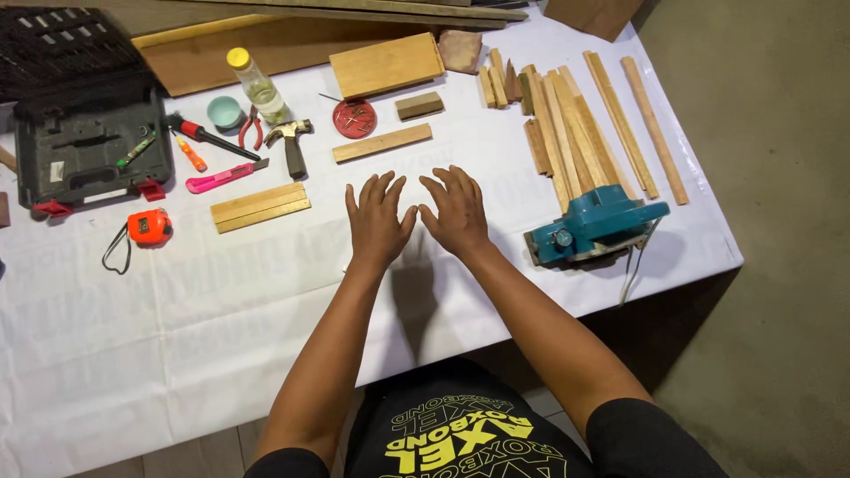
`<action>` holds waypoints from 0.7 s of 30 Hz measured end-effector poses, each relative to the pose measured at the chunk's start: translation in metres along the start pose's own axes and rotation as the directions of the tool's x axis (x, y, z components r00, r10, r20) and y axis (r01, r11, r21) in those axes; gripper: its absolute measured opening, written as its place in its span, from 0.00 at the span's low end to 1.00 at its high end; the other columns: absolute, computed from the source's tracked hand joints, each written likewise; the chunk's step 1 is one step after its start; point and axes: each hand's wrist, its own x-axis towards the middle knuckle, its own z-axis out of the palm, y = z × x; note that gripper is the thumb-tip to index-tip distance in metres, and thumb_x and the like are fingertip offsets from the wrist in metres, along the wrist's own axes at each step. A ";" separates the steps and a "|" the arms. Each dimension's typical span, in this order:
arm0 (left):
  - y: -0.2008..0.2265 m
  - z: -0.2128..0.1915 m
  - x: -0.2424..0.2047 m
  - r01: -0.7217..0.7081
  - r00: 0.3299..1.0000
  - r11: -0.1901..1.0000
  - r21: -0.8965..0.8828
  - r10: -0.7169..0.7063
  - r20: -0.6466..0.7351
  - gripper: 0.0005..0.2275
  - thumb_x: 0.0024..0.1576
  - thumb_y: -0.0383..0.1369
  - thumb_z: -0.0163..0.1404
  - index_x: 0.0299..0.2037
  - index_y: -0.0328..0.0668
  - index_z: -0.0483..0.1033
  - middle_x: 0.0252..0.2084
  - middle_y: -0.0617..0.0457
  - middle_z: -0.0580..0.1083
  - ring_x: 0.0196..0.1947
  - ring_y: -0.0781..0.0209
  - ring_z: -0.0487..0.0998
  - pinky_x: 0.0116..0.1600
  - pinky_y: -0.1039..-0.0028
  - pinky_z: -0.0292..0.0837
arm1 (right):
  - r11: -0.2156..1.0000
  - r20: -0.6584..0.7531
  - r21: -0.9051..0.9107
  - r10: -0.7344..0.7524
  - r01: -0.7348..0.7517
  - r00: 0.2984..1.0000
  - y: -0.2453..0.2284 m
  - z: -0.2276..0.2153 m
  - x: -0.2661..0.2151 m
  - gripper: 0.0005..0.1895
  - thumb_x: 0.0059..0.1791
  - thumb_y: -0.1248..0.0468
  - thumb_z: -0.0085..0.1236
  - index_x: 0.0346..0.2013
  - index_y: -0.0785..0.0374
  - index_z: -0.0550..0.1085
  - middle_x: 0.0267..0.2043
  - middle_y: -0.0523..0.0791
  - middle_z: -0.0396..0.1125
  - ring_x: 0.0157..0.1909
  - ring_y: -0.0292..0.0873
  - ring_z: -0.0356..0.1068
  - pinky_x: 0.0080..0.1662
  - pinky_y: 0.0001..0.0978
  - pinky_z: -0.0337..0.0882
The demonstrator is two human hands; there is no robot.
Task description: The person picks up wooden strips one at a time from a pile on the workbench and aligns them into neat stacks, squaring the edges of each stack by hand. The person continues sorting strips of different lengths into separate groups on the table.
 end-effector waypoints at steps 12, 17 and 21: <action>0.084 0.029 0.041 -0.138 0.989 0.989 -0.056 0.140 0.041 0.25 0.55 0.42 0.60 0.64 0.52 0.71 0.66 0.51 0.68 0.69 0.47 0.63 0.73 0.38 0.41 | 0.995 -0.134 -0.050 0.084 -0.091 0.987 0.072 -0.084 -0.016 0.21 0.47 0.60 0.67 0.55 0.56 0.77 0.62 0.49 0.64 0.68 0.55 0.58 0.66 0.53 0.59; 0.126 0.052 0.075 -0.163 0.980 0.984 -0.071 0.169 0.105 0.24 0.55 0.41 0.59 0.63 0.53 0.71 0.66 0.52 0.69 0.68 0.49 0.65 0.72 0.39 0.43 | 0.991 -0.191 -0.091 0.084 -0.103 0.978 0.126 -0.118 -0.004 0.19 0.47 0.61 0.67 0.53 0.55 0.78 0.60 0.48 0.65 0.66 0.53 0.61 0.65 0.51 0.61; 0.168 0.088 0.111 -0.203 0.966 0.974 -0.098 0.215 0.140 0.23 0.57 0.41 0.59 0.64 0.53 0.71 0.66 0.52 0.69 0.65 0.52 0.68 0.72 0.41 0.46 | 0.994 -0.191 -0.065 0.073 -0.087 0.979 0.198 -0.140 0.008 0.20 0.47 0.63 0.67 0.55 0.57 0.77 0.58 0.49 0.66 0.63 0.54 0.63 0.63 0.48 0.63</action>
